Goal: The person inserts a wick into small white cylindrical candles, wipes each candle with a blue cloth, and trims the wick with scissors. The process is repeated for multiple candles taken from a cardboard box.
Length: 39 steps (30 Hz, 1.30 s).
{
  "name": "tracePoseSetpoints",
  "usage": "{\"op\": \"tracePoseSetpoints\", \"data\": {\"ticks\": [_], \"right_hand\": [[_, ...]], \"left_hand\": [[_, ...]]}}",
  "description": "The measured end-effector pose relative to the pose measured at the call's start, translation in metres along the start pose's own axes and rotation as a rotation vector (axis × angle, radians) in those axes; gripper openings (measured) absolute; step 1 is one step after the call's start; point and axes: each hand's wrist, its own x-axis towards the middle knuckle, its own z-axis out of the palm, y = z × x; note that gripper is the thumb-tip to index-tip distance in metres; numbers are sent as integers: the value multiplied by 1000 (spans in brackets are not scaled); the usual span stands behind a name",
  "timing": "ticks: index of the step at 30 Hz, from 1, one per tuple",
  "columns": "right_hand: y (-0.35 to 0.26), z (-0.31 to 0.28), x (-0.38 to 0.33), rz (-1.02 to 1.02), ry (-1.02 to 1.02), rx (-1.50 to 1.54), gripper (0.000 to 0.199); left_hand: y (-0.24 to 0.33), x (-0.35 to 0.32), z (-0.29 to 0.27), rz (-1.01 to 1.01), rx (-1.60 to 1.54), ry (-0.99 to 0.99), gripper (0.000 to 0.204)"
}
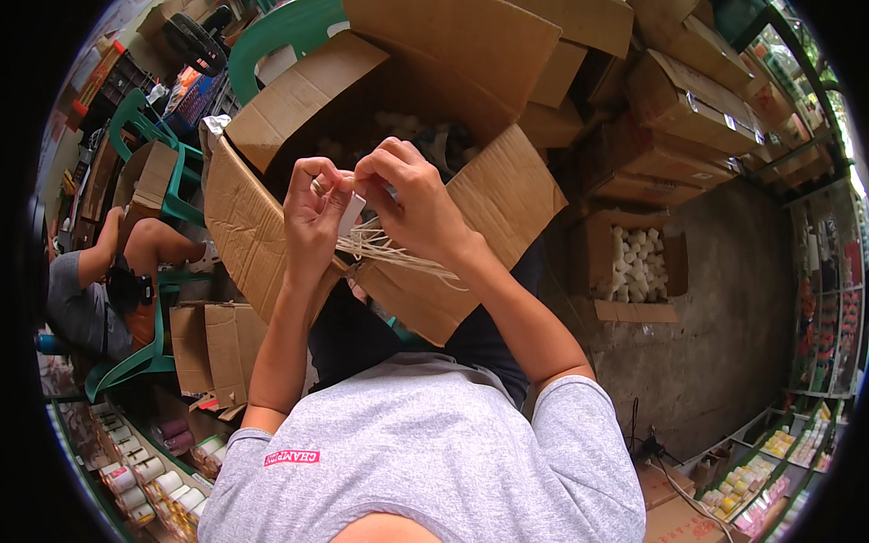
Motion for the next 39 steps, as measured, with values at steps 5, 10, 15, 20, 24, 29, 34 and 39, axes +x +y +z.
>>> {"op": "tracePoseSetpoints", "data": {"ticks": [5,10,15,20,24,29,34,39], "right_hand": [[-3,4,-3,89,6,25,10],[-2,9,-3,80,47,40,12],[-2,10,-4,50,68,41,13],[-3,10,-6,62,73,-6,14],[-1,13,-5,7,85,-75,13],[-6,11,0,4,-2,-147,9],[-10,12,1,99,-63,-96,8],[-19,9,4,321,2,26,7]], "left_hand": [[-6,0,-11,80,202,-30,9],[-2,2,-8,155,252,-16,6],[0,2,-10,83,212,-26,4],[-2,4,-10,69,186,-33,5],[1,4,-12,-35,141,-101,5],[0,4,-14,-169,-20,-128,2],[-6,4,-8,-247,-337,-29,9],[5,6,0,-237,-318,-13,13]]}}
